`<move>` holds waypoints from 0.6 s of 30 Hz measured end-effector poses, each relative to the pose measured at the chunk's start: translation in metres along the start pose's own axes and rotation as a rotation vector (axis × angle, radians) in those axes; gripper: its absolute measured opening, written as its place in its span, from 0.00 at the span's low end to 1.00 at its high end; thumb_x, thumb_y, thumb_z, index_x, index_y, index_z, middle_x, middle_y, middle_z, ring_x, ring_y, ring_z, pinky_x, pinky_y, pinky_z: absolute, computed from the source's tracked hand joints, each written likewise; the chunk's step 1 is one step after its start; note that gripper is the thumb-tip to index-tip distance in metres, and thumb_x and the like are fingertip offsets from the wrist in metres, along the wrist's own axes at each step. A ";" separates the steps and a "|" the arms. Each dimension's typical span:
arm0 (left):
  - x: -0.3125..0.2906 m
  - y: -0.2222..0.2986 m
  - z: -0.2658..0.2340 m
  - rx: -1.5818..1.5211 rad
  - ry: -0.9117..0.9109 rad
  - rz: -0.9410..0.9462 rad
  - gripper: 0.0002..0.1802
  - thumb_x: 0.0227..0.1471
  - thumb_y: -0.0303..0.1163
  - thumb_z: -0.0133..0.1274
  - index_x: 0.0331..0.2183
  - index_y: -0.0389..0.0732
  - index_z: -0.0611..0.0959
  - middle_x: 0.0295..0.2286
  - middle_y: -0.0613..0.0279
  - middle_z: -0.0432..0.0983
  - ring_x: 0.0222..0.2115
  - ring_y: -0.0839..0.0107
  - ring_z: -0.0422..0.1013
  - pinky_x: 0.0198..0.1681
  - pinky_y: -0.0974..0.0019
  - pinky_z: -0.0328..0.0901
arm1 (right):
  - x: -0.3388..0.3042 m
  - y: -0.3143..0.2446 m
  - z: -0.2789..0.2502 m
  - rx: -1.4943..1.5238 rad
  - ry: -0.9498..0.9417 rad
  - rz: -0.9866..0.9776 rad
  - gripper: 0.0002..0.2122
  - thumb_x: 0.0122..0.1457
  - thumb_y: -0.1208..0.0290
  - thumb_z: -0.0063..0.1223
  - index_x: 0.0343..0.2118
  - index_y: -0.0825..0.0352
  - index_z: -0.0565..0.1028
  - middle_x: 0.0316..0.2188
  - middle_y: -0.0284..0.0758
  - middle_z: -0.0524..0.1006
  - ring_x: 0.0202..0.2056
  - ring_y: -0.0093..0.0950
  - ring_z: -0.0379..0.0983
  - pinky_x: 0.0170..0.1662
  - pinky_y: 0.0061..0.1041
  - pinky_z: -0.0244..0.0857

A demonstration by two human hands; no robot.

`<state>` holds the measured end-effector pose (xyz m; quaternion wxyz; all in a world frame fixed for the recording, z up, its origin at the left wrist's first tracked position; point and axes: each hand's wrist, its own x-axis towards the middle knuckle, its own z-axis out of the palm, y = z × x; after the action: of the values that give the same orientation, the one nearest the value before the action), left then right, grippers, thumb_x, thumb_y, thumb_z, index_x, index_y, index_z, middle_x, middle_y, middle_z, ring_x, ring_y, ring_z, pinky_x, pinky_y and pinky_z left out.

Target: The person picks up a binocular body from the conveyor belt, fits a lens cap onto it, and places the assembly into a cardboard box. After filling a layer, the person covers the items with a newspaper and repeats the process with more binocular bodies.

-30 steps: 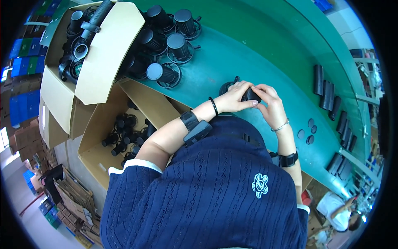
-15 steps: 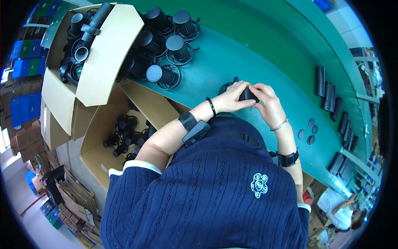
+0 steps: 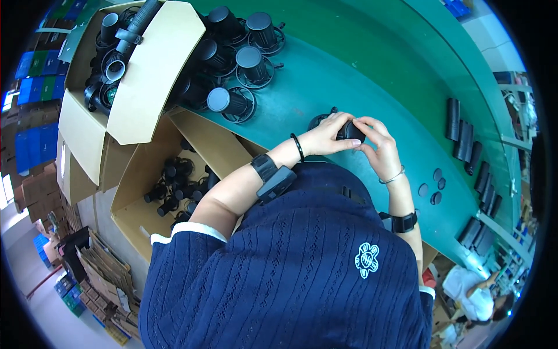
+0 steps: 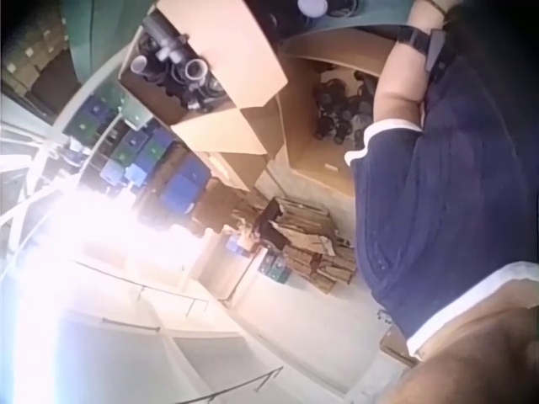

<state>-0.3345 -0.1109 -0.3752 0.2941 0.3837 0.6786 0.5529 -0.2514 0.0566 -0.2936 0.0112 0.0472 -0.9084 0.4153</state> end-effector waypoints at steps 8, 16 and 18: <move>0.000 0.000 0.000 0.000 -0.004 -0.002 0.33 0.50 0.48 0.55 0.50 0.37 0.67 0.44 0.50 0.66 0.46 0.55 0.63 0.50 0.58 0.57 | 0.006 -0.010 -0.001 -0.109 -0.039 -0.014 0.25 0.38 0.85 0.59 0.46 0.70 0.73 0.44 0.40 0.71 0.46 0.39 0.68 0.47 0.32 0.66; -0.003 0.002 -0.003 -0.013 -0.002 0.011 0.30 0.51 0.48 0.55 0.48 0.38 0.68 0.42 0.52 0.65 0.44 0.57 0.63 0.49 0.59 0.57 | 0.007 -0.012 0.003 -0.130 -0.047 -0.042 0.25 0.38 0.85 0.59 0.45 0.72 0.73 0.43 0.41 0.71 0.45 0.39 0.68 0.46 0.31 0.67; -0.003 0.004 -0.005 -0.014 -0.002 0.020 0.29 0.52 0.47 0.54 0.48 0.38 0.68 0.41 0.52 0.66 0.44 0.58 0.63 0.48 0.60 0.58 | 0.006 -0.010 0.006 -0.118 -0.030 -0.052 0.25 0.37 0.84 0.60 0.45 0.71 0.73 0.43 0.40 0.71 0.45 0.39 0.68 0.45 0.32 0.67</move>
<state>-0.3359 -0.1157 -0.3702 0.2918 0.3892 0.6705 0.5601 -0.2567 0.0449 -0.2895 0.0111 0.0766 -0.9299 0.3596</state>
